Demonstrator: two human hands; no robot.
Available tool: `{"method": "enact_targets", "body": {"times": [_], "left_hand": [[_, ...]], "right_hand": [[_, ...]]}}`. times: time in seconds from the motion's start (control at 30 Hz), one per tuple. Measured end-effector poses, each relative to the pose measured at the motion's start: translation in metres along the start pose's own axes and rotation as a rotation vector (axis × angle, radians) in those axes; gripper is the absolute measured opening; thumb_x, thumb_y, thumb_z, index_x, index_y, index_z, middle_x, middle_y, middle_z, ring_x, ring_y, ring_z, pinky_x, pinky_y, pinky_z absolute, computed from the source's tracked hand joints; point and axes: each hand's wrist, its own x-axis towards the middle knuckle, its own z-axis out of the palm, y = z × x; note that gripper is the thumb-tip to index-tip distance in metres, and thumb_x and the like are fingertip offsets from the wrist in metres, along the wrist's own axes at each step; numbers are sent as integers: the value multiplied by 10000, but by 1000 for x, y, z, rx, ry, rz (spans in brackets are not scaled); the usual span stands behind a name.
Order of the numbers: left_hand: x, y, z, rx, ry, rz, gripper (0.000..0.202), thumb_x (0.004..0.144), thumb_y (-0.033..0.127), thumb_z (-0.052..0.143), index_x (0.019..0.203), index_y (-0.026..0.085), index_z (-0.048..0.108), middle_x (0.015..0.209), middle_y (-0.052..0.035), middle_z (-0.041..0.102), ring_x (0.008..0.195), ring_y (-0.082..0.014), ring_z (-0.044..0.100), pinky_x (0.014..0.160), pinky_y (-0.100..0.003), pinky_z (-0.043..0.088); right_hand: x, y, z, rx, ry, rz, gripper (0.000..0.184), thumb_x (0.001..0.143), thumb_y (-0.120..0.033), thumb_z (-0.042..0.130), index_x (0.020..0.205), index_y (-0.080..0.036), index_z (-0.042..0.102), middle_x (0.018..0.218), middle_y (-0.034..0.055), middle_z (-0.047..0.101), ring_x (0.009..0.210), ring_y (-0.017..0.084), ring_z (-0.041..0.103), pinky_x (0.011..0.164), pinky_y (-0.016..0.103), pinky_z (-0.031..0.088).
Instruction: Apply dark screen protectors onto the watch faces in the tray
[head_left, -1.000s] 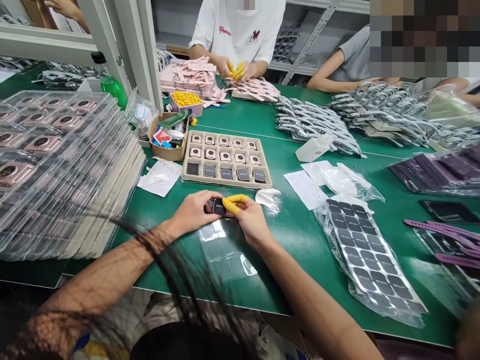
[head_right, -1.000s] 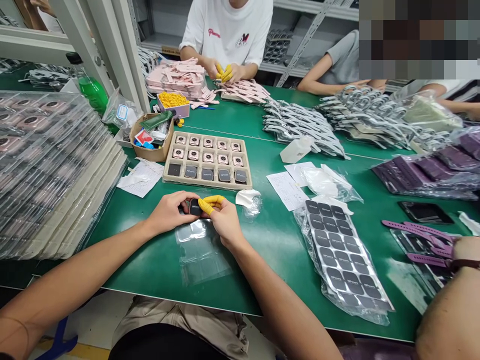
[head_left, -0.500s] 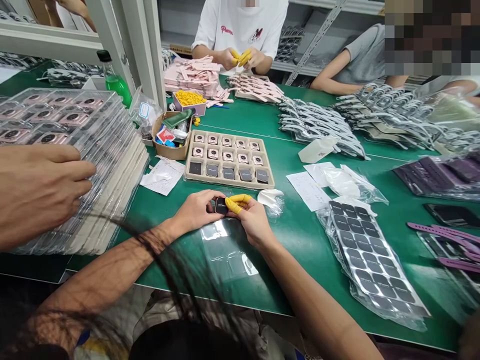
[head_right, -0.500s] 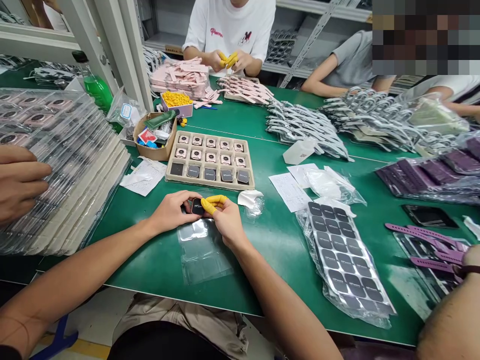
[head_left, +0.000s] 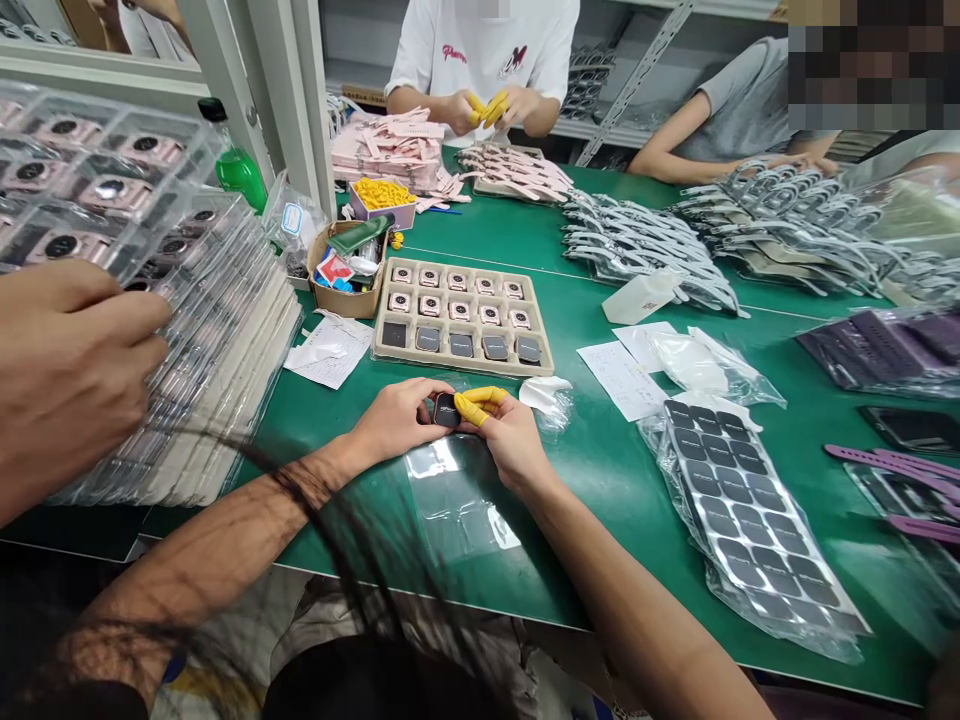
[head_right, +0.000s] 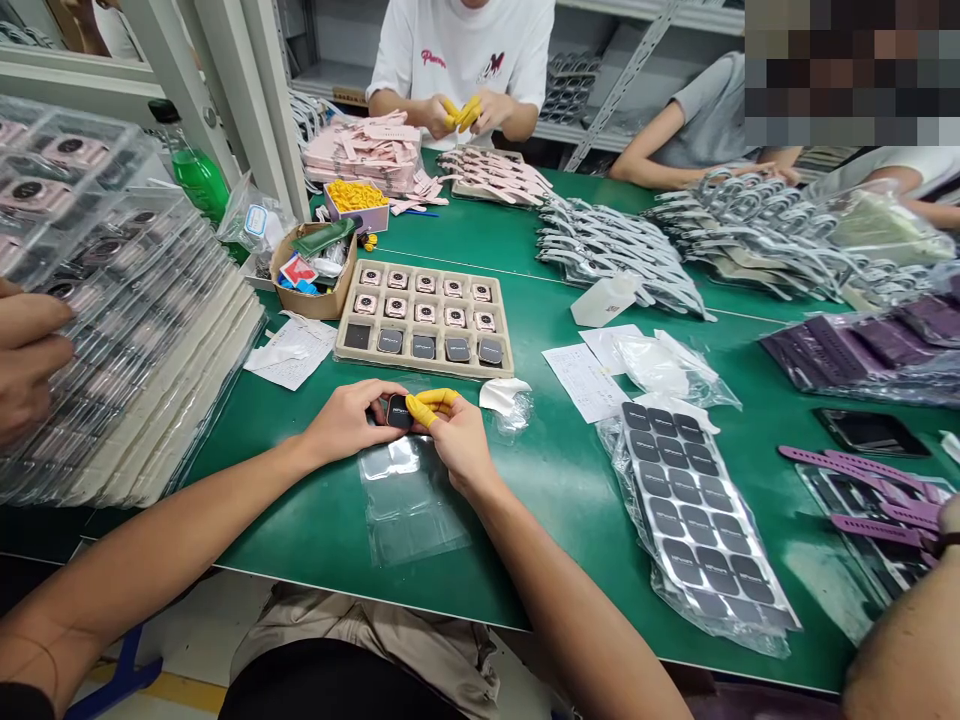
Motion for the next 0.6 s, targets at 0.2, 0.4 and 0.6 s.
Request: {"method": "enact_targets", "body": {"times": [0.2, 0.4, 0.6], "left_hand": [[1, -3, 2, -9, 9, 9, 443, 795, 164, 850, 1227, 194, 755, 1113, -26, 793, 752, -161, 723, 834, -319, 602], [2, -7, 4, 14, 23, 24, 459, 788, 208, 864, 1231, 221, 748, 1080, -10, 793, 736, -146, 717, 840, -315, 609], [2, -5, 2, 18, 33, 41, 435, 789, 195, 852, 1212, 221, 751, 1092, -11, 795, 716, -134, 710, 833, -303, 613]], "right_hand": [[0, 1, 1, 8, -5, -6, 579, 380, -519, 1080, 735, -202, 750, 774, 11, 751, 761, 168, 683, 702, 308, 614], [-1, 1, 2, 11, 0, -10, 570, 387, -502, 1078, 744, -204, 748, 783, 14, 754, 766, 176, 689, 697, 309, 610], [0, 2, 0, 15, -3, -6, 583, 387, -526, 1075, 749, -205, 750, 780, 11, 757, 759, 176, 695, 707, 318, 620]]}}
